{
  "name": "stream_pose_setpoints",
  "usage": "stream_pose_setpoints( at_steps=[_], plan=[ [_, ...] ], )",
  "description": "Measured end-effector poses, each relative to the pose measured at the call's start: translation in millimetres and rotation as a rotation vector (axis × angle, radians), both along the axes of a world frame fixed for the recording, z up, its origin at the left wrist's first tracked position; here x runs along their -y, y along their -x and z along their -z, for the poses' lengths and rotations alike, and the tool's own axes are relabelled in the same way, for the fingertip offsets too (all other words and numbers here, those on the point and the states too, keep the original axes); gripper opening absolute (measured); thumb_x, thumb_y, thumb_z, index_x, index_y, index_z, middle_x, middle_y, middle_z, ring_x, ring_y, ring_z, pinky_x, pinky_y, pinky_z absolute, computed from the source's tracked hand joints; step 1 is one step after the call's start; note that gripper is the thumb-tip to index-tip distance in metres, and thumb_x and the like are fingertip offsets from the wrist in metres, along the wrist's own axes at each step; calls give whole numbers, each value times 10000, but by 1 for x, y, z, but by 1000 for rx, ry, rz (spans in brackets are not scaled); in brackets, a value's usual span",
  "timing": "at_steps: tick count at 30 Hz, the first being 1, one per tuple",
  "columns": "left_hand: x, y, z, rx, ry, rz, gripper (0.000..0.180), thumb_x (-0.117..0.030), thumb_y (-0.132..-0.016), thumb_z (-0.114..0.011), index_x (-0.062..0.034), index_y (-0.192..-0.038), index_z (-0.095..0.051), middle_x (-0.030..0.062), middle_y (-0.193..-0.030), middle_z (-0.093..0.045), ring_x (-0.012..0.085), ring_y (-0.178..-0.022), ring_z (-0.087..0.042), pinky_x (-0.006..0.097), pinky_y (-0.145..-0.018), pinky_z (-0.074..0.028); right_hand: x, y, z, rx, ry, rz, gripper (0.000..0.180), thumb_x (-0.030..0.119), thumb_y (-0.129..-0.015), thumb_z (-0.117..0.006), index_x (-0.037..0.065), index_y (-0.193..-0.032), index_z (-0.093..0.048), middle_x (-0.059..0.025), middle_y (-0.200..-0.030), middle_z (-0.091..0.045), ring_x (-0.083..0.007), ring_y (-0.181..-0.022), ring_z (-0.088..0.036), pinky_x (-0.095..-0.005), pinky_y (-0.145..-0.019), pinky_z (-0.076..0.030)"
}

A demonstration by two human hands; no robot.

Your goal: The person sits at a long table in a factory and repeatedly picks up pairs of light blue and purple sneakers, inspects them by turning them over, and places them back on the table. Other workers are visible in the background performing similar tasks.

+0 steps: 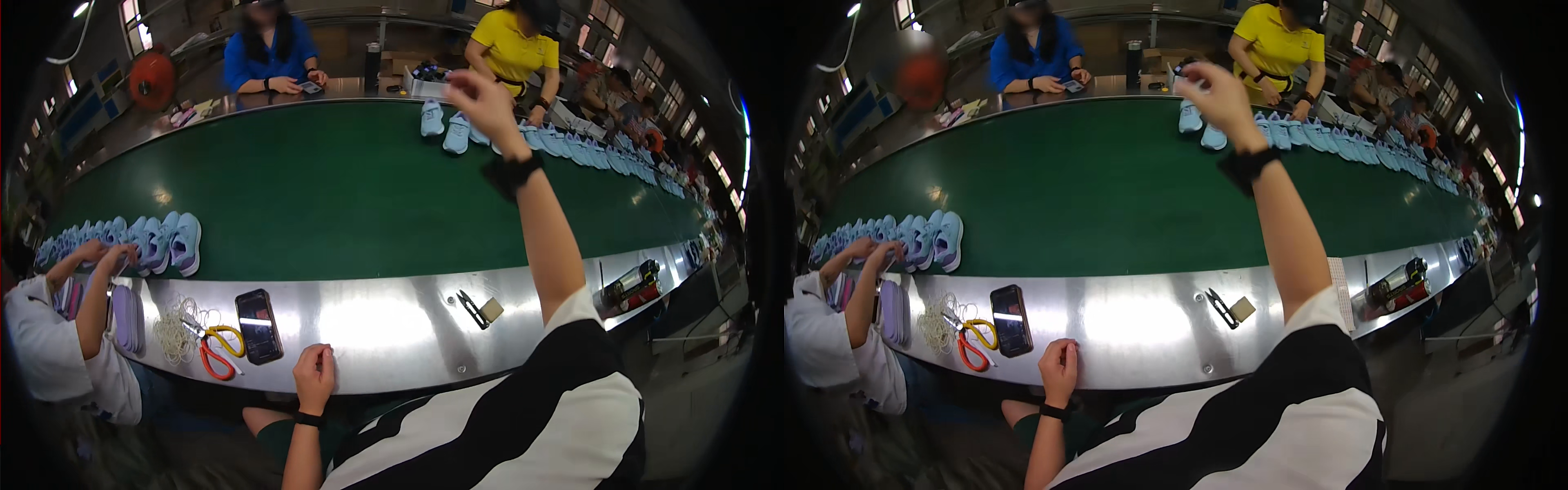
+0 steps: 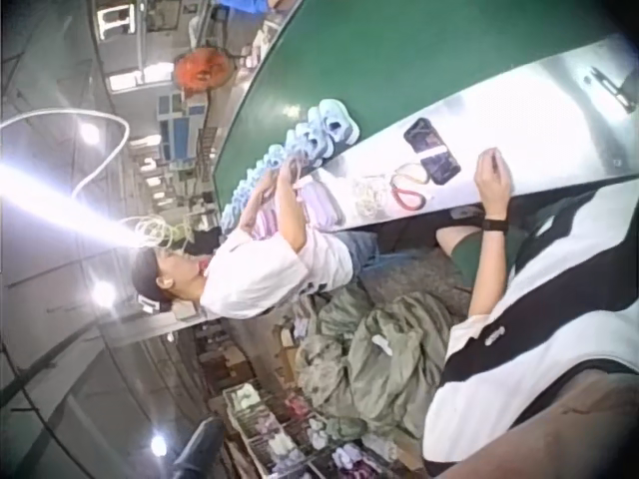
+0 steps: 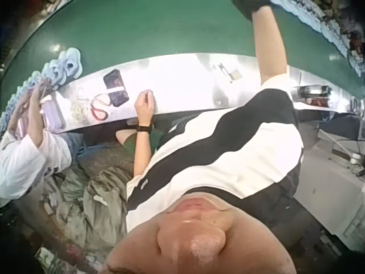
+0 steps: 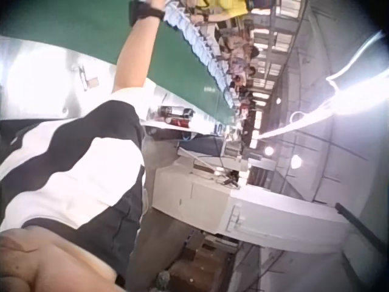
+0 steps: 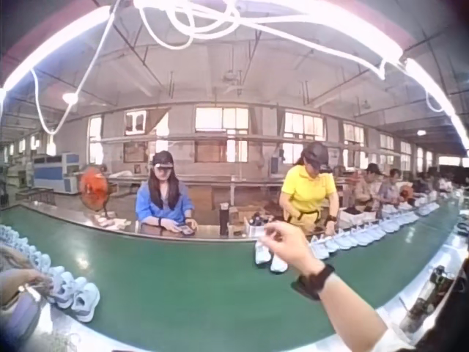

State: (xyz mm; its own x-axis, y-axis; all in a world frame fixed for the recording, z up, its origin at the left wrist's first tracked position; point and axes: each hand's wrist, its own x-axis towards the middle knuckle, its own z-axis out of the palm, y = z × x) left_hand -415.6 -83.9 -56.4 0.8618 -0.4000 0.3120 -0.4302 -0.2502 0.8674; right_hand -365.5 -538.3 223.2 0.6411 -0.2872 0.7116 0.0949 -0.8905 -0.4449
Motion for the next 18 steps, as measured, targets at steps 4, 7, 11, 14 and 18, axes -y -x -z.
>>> stream_pose_setpoints(
  at_steps=[4, 7, 11, 14, 18],
  plan=[
    [-10, -6, 3, -147, 71, 63, 112, -60, -905, -629, 19, -977, -665, 136, -930, -675, 216, -755, -664, 292, -672, -523, -110, 64, 114, -488, 88, -396, 477, 373, -833, -744, 98, -1207, -632, -112, -1279, -589, -298, -1199, -535, -432, -1005, -393],
    [-12, -35, -47, -155, 5, 241, 198, -89, -890, -654, -14, -1073, -655, 135, -1033, -661, 237, -866, -657, 310, -758, -521, -162, 149, 183, -859, 45, -438, 686, 467, -787, -764, 152, -1359, -555, -160, -1421, -480, -366, -1321, -434, -517, -1083, -325],
    [-36, -139, -65, 232, -170, 60, 262, -160, -841, -693, -35, -1068, -652, 159, -1058, -643, 348, -1000, -606, 401, -880, -492, -222, 205, 220, -998, -8, -460, 847, 564, -737, -761, 141, -1417, -483, -235, -1502, -329, -448, -1432, -242, -578, -1153, -181],
    [-78, -239, -53, 488, -444, -228, 342, -215, -773, -755, -64, -1059, -642, 142, -1124, -606, 335, -1069, -566, 436, -910, -452, -248, 206, 245, -922, 92, -340, 883, 476, -625, -841, 176, -1387, -510, -224, -1526, -299, -434, -1432, -249, -576, -1164, -143],
    [-106, -333, -43, 523, -878, -522, 522, -373, -665, -839, -141, -1091, -646, 168, -1293, -487, 358, -1213, -437, 502, -978, -355, -251, 203, 245, -882, 85, -274, 862, 360, -556, -868, 194, -1340, -551, -212, -1521, -314, -405, -1422, -284, -562, -1162, -152]
  ],
)
